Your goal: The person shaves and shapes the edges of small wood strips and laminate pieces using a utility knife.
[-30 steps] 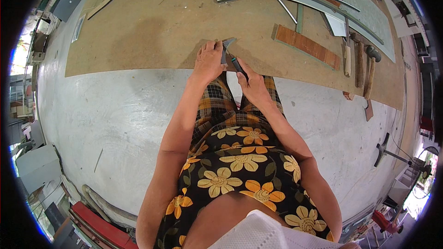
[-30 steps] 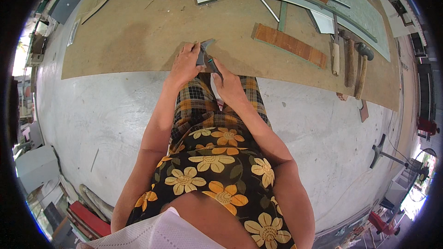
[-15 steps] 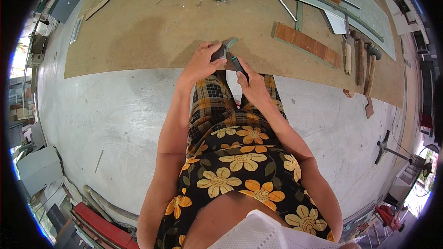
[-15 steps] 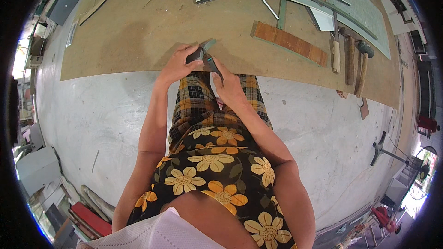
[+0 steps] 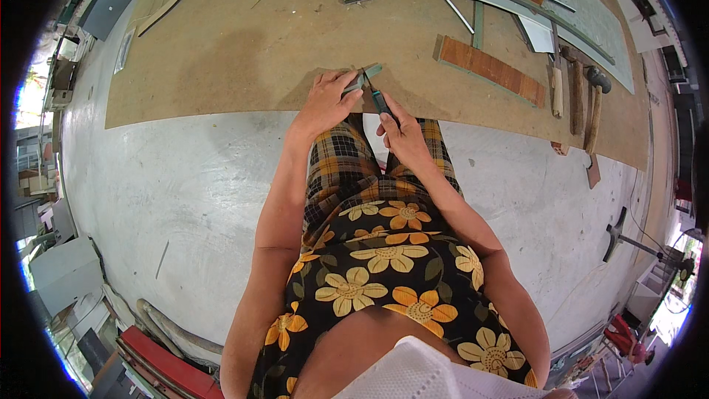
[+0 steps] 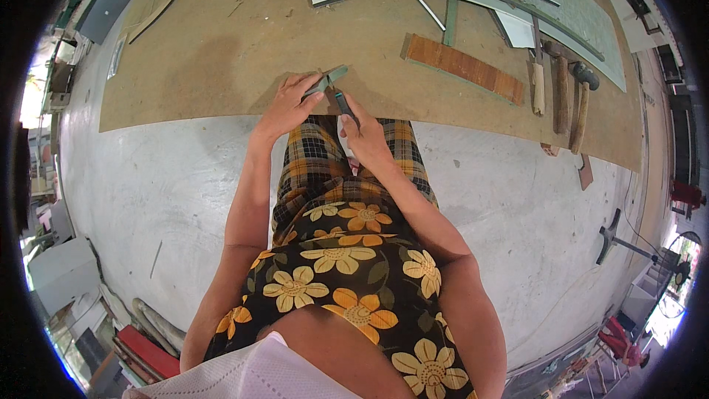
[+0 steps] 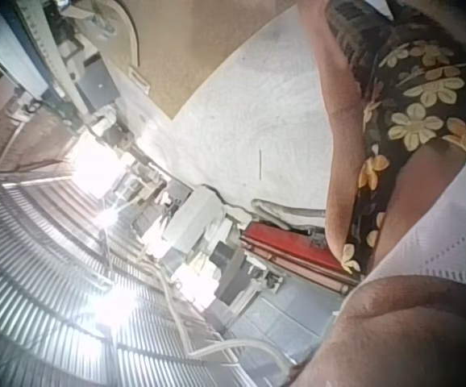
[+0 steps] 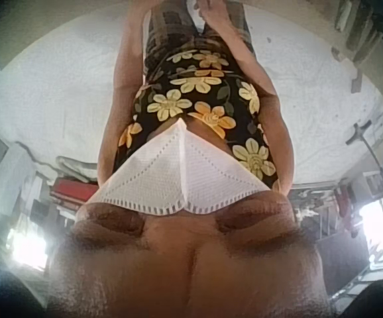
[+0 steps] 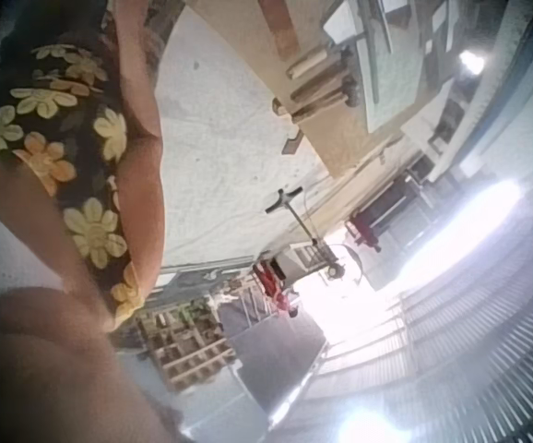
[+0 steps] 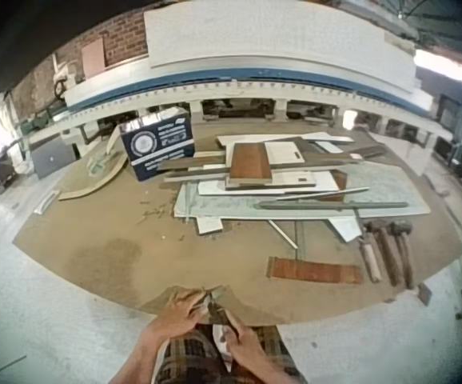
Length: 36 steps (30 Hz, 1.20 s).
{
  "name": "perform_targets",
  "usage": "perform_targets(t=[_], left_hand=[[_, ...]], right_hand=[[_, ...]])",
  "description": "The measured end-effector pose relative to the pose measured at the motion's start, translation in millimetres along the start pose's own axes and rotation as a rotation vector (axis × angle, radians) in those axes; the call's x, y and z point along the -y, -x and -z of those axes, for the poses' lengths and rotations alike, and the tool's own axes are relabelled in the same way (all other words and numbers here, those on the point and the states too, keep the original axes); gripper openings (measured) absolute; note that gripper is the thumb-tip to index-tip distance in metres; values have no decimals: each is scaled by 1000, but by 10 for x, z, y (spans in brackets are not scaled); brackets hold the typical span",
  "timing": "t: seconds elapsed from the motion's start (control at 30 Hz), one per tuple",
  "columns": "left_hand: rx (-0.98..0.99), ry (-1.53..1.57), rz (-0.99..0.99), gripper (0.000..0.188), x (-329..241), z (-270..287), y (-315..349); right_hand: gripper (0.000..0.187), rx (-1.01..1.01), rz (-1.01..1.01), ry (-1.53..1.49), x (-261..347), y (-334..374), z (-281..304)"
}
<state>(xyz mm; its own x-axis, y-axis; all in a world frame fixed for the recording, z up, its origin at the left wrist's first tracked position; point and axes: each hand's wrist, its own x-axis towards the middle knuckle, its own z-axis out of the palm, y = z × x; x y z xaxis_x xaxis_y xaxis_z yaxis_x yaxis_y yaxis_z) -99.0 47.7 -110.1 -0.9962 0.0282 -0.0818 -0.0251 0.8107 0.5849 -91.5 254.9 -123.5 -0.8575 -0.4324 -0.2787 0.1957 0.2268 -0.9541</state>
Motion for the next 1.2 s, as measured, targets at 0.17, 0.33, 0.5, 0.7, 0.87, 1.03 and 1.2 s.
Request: perform_targets(t=[0.17, 0.33, 0.5, 0.7, 0.87, 1.03, 1.2], left_hand=[[-13, -78, 10, 50, -137, 36, 7], [-115, -167, -20, 46, -152, 12, -35], [-258, -139, -117, 32, -56, -5, -122], [-222, -97, -109, 31, -59, 22, -165], [-213, -94, 6, 31, -45, 22, -224], [-150, -66, 138, 33, -59, 80, -282], [-90, -39, 210, 31, -107, 126, -286]], right_hand=[[51, 26, -29, -56, -34, -4, -3], [55, 47, -28, -100, -41, -27, -9], [57, 62, -66, -109, 2, -77, -27], [55, 17, -14, -68, 53, -210, -57], [52, 17, -81, -43, 150, -324, -43], [53, 12, -74, 17, 124, -236, -41], [54, 9, -91, 0, 74, -131, -48]])
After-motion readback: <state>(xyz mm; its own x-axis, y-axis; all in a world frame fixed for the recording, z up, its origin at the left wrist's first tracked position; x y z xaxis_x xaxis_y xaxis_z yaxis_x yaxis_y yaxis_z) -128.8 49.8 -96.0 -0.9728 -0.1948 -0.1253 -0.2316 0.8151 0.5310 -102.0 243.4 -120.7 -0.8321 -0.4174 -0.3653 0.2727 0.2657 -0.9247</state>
